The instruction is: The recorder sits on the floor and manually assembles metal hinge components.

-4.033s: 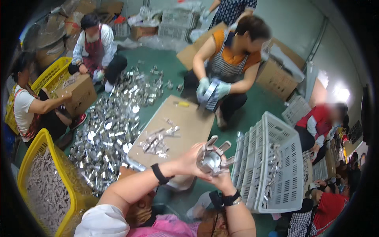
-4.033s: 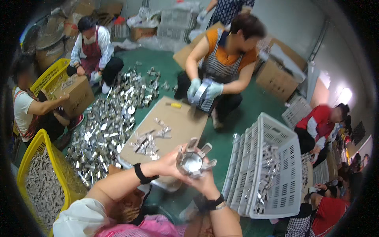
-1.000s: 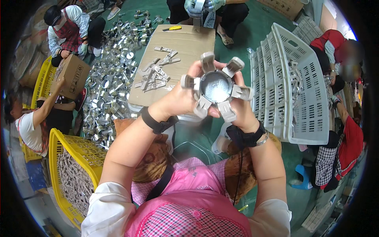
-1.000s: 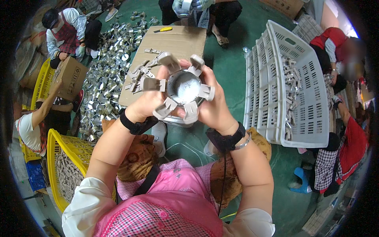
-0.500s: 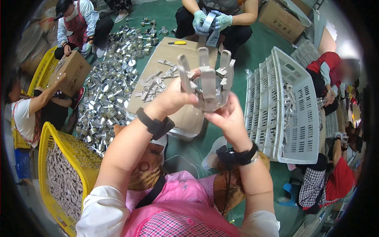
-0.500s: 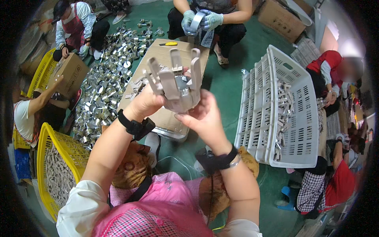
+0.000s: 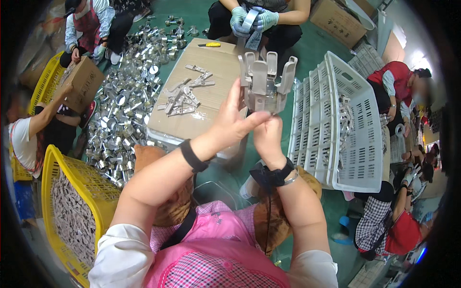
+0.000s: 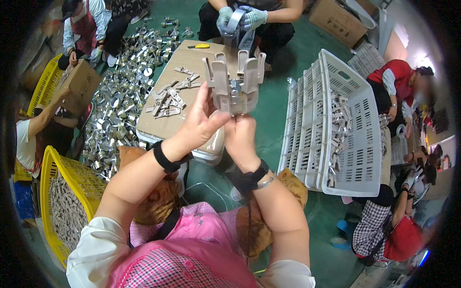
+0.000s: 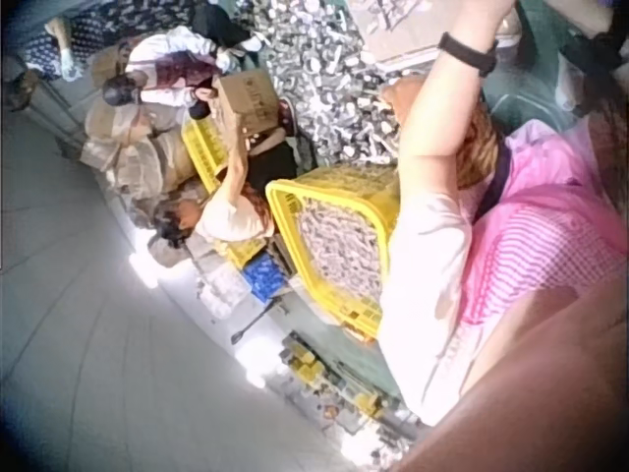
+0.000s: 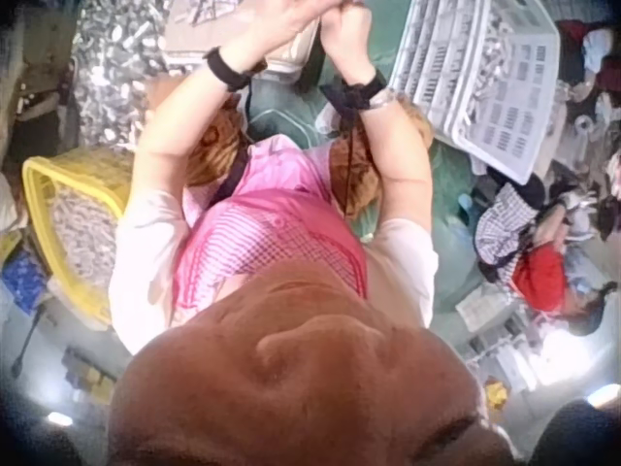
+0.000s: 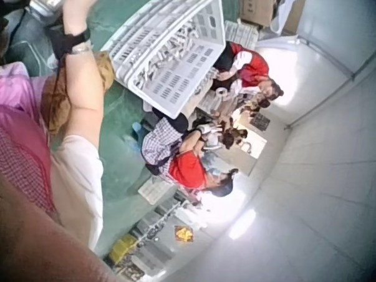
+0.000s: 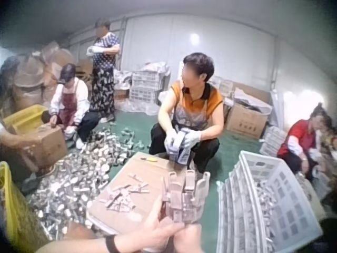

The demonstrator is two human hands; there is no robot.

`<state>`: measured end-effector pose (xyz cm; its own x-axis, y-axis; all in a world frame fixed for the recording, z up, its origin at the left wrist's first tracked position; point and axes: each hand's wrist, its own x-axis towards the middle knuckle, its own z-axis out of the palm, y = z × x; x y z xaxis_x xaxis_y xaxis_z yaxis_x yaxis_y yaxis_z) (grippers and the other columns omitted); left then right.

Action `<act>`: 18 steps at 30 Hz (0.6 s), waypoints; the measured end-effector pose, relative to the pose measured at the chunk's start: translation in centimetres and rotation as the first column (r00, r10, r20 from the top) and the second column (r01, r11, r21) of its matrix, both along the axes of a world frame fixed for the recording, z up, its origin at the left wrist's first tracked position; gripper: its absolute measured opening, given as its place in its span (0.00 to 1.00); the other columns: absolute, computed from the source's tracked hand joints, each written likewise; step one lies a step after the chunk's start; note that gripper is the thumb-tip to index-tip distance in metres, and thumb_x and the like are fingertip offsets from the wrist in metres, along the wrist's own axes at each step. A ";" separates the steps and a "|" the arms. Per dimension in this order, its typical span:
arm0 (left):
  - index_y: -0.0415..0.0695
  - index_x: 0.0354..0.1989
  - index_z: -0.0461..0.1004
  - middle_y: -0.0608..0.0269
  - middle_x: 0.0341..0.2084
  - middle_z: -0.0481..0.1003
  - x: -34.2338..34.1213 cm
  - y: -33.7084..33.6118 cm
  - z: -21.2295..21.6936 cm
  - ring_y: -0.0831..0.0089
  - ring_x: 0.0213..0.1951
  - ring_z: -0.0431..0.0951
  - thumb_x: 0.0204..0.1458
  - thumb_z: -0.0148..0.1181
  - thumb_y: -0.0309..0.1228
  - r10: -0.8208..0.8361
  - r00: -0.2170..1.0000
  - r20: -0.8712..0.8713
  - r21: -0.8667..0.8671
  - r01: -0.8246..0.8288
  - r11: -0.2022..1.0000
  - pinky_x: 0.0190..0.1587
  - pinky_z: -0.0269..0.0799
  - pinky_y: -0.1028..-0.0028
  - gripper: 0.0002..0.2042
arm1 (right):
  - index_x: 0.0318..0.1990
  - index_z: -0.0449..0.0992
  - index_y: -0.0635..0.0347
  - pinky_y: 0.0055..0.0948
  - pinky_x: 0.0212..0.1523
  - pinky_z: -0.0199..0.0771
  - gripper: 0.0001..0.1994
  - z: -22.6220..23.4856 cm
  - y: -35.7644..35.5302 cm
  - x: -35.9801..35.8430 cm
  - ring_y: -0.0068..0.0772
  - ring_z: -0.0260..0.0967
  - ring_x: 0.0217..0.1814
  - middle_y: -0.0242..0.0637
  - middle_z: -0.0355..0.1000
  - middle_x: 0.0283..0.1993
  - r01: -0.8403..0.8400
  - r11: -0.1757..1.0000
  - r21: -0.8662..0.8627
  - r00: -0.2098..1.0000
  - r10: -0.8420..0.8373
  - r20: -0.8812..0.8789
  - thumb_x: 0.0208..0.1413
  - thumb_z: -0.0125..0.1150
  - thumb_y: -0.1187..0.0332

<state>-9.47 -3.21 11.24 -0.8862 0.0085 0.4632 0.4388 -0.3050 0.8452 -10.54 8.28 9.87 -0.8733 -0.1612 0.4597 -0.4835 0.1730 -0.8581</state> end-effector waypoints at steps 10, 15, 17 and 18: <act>0.33 0.54 0.53 0.50 0.35 0.73 0.1 0.8 0.3 0.62 0.36 0.75 0.53 0.51 0.48 0.291 0.957 -0.018 -0.191 -0.289 0.938 0.38 0.70 0.70 0.31 | 0.38 0.74 0.64 0.34 0.33 0.70 0.08 -1.6 -1.8 0.8 0.46 0.74 0.35 0.46 0.74 0.32 0.130 0.990 -0.062 0.989 -0.134 -0.057 0.52 0.54 0.71; 0.32 0.54 0.53 0.47 0.31 0.73 0.2 0.6 0.5 0.57 0.31 0.75 0.54 0.48 0.50 0.369 0.922 -0.117 -0.210 -0.386 0.898 0.34 0.70 0.67 0.32 | 0.38 0.72 0.68 0.26 0.38 0.68 0.10 -1.4 -1.9 1.1 0.26 0.70 0.36 0.36 0.74 0.34 0.090 0.994 -0.057 0.995 -0.093 -0.048 0.56 0.51 0.69; 0.31 0.54 0.53 0.47 0.30 0.72 0.1 0.6 0.5 0.57 0.31 0.75 0.54 0.47 0.50 0.377 0.917 -0.133 -0.203 -0.398 0.895 0.33 0.69 0.67 0.32 | 0.38 0.72 0.69 0.26 0.37 0.68 0.09 -1.4 -1.9 1.1 0.25 0.70 0.36 0.37 0.74 0.33 0.074 0.994 -0.079 0.996 -0.079 -0.052 0.56 0.50 0.70; 0.31 0.53 0.53 0.46 0.29 0.72 0.1 0.5 0.5 0.56 0.30 0.75 0.55 0.47 0.50 0.385 0.910 -0.152 -0.195 -0.410 0.891 0.32 0.69 0.67 0.31 | 0.37 0.72 0.69 0.26 0.37 0.68 0.09 -1.4 -1.8 1.1 0.25 0.70 0.36 0.37 0.74 0.33 0.076 0.995 -0.068 0.995 -0.080 -0.054 0.56 0.50 0.71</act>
